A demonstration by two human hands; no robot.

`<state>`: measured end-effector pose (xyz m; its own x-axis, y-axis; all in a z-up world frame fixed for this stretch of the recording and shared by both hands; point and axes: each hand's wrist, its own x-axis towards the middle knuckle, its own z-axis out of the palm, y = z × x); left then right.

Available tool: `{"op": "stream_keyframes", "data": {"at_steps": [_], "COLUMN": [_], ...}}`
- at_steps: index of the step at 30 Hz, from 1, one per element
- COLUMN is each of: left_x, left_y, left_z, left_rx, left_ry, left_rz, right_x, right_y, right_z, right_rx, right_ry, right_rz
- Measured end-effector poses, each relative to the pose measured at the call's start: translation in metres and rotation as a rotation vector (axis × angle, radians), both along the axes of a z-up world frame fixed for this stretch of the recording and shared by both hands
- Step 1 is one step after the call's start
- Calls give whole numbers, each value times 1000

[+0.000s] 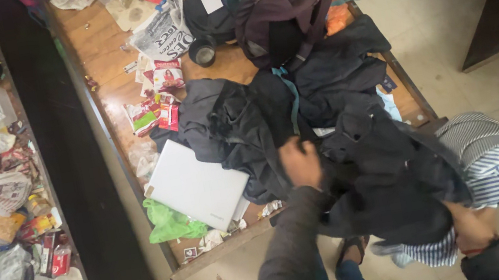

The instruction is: The person folds several pieces of clothing on a mattress, including a checkered shirt, a striped polo, and a dark t-shirt. They then move to a nearby table to gather more clothes and return to the mattress to continue folding.

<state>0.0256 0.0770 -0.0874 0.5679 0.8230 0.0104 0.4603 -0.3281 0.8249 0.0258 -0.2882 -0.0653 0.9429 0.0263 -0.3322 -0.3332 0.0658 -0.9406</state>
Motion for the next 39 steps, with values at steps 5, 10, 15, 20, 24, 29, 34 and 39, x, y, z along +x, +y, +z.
{"op": "stream_keyframes", "data": {"at_steps": [5,10,15,20,24,29,34,39], "left_x": [-3,15,28,31,-33,-105,-83,-59], "left_y": [73,102,105,80,-1,-122,-141,-129], "left_z": [-119,-171,-175,-151,-79,46,127,172], "left_rx": [117,-257,-348,-191,-263,-408,-308,76], "left_ry": [186,295,368,9,-83,-121,-69,-259], "left_rz": [148,356,221,38,-112,-378,-788,-832], "right_x": [1,10,11,21,31,47,49,75], "right_y": [5,-2,-7,-4,7,32,40,55], "right_z": [1,5,12,22,30,31,73,125], "right_rx": [-50,-41,-69,-111,-136,176,78,-610], "right_ry": [-24,-6,-6,-33,48,574,188,105], "right_rz": [6,-9,-29,-60,-135,-21,392,743]}}
